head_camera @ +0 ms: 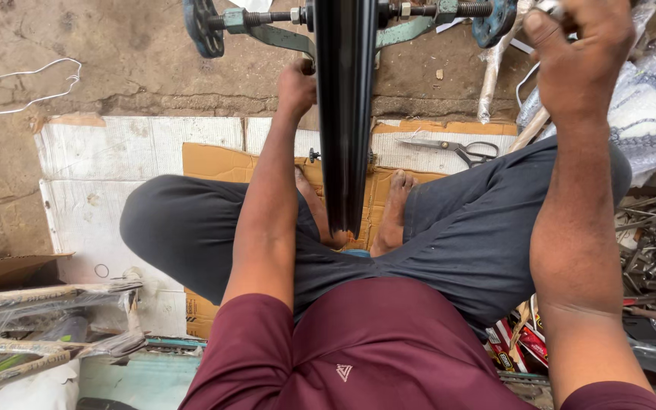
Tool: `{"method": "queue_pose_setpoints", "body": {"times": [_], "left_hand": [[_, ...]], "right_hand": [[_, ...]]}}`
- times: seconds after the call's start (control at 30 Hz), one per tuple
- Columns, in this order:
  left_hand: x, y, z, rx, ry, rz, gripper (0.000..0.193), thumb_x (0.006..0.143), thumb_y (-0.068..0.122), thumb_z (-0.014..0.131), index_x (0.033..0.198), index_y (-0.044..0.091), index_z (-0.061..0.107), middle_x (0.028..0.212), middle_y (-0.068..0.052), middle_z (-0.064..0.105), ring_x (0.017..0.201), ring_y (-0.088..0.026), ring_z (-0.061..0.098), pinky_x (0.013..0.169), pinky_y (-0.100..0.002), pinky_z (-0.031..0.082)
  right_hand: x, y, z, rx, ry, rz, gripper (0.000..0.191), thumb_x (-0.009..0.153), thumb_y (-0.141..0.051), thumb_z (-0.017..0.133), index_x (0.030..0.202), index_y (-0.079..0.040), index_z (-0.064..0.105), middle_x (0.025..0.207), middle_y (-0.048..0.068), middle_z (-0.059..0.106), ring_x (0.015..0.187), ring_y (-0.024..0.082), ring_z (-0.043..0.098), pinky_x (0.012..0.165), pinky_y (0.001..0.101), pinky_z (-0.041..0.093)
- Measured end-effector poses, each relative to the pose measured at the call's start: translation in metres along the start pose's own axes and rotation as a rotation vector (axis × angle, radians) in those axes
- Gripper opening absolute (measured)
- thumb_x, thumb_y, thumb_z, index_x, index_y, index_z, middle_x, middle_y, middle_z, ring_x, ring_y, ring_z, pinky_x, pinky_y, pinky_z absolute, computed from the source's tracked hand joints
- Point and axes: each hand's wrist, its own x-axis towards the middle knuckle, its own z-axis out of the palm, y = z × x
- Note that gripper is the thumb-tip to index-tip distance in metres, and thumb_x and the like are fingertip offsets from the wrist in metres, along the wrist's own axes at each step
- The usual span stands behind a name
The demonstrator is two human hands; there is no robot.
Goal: The person sits on the floor and uses their hands to adjust the spokes of a bicycle wheel while it is held in a truing stand.
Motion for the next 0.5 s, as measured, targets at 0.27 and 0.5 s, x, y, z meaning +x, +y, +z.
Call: {"method": "queue_pose_setpoints", "body": {"times": [0.27,0.5], "left_hand": [[0.016,-0.004,0.005,0.077,0.061,0.109,0.023,0.089,0.01,0.072,0.104,-0.008,0.073,0.089,-0.016,0.076,0.075,-0.02,0.074,0.066,-0.035,0.059],[0.013,-0.003,0.002,-0.296,-0.029,-0.094,0.035,0.102,0.026,0.051,0.095,-0.001,0.074,0.08,-0.014,0.075,0.065,-0.018,0.075,0.057,-0.031,0.062]], "right_hand": [[-0.016,-0.047,-0.01,0.125,0.05,0.313,0.019,0.11,-0.01,0.071,0.125,0.0,0.066,0.087,0.004,0.065,0.066,0.011,0.061,0.053,0.0246,0.051],[-0.082,-0.076,0.024,0.571,-0.008,0.675,0.018,0.105,-0.006,0.063,0.121,0.001,0.064,0.098,0.012,0.071,0.078,0.016,0.071,0.063,0.0287,0.061]]}}
